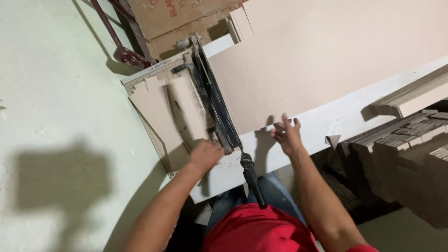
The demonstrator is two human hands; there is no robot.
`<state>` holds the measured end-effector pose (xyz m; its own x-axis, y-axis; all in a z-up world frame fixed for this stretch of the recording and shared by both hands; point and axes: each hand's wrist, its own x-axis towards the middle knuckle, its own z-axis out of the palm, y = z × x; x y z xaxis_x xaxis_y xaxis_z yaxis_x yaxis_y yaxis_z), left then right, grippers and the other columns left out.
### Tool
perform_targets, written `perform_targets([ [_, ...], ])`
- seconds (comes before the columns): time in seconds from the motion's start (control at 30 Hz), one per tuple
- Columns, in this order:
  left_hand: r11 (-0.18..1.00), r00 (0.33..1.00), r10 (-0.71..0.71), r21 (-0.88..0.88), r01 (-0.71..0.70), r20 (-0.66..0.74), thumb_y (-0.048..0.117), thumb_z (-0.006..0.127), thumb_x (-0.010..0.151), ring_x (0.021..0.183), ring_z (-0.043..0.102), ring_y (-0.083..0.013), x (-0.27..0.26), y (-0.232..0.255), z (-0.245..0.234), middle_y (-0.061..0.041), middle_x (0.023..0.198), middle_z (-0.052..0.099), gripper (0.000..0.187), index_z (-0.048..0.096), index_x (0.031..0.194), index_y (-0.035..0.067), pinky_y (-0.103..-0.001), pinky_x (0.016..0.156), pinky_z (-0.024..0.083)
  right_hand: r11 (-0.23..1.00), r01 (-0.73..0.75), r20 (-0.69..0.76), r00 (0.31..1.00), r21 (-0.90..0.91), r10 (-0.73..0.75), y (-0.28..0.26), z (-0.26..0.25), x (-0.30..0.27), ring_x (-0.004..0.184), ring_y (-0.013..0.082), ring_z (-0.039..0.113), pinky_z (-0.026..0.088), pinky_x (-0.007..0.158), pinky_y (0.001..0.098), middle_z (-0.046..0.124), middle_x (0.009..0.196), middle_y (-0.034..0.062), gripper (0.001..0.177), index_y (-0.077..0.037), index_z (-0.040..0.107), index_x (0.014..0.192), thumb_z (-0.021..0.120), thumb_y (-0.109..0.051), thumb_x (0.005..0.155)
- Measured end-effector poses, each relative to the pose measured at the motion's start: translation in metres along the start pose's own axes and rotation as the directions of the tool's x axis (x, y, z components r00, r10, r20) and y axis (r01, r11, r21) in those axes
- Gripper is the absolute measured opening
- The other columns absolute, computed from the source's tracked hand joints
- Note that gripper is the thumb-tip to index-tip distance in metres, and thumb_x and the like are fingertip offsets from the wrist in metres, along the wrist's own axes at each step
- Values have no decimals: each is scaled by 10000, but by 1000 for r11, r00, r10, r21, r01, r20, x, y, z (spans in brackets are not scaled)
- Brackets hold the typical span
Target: The person uses a manual guillotine-style paper cutter to trim a large sheet of cardboard. They align the sheet against the cutter's guide, pull down the lever to slice off a strip, and repeat the process several times to produce smaller rectangular pieces.
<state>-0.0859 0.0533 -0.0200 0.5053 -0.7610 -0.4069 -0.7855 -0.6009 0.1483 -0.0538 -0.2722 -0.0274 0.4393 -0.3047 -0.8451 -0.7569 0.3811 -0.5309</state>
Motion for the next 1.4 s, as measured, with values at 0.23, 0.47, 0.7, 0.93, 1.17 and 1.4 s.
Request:
perform_targets([
  [0.23,929,929,-361,-52,365,77,310,651,941,930,650,-278,-54,-61,-13,-65,1120,588,138,676,989,183,-413,740,503,988,-9,201,979,154,-22,22,-61,8,619,174,626,555,521,272,509,759,-42,262,-218,495,940,730,-323,986],
  [0.47,484,727,-633,-597,639,265,384,713,936,1500,209,-483,17,-47,-135,-255,1597,277,850,236,1623,230,-644,1189,211,994,50,214,976,-98,-28,25,-10,1,899,293,743,647,764,460,661,928,80,213,-74,559,1065,650,-266,1045],
  [0.7,514,656,-653,-415,751,377,419,799,846,1526,-34,-521,73,-36,-90,-335,1646,-21,1143,35,1643,120,-776,1131,69,966,43,188,982,-255,6,11,2,14,841,235,724,625,736,366,696,938,90,323,-80,595,1077,650,-396,1041],
  [0.93,519,550,-693,-206,829,467,496,803,834,1541,-47,-471,87,-39,-83,-290,1660,-82,1087,226,1590,-29,-746,1141,144,143,459,476,872,-877,115,-62,68,-195,735,344,784,628,708,441,769,784,170,773,-157,324,1517,559,-594,925],
  [1.17,479,618,-643,-393,785,452,299,846,808,1513,-94,-531,83,-40,-81,-343,1629,-111,1201,0,1638,100,-813,1103,93,-225,536,579,782,-813,-230,129,20,-96,788,430,761,600,673,524,754,983,248,826,-69,119,1651,514,-187,935],
  [1.4,488,624,-661,-392,780,418,299,860,785,1510,-64,-544,85,-38,-69,-360,1625,-88,1221,9,1636,94,-810,1105,75,-170,496,524,818,-852,-237,144,20,-83,774,422,756,603,684,528,753,1025,210,809,-133,137,1644,542,-300,964],
])
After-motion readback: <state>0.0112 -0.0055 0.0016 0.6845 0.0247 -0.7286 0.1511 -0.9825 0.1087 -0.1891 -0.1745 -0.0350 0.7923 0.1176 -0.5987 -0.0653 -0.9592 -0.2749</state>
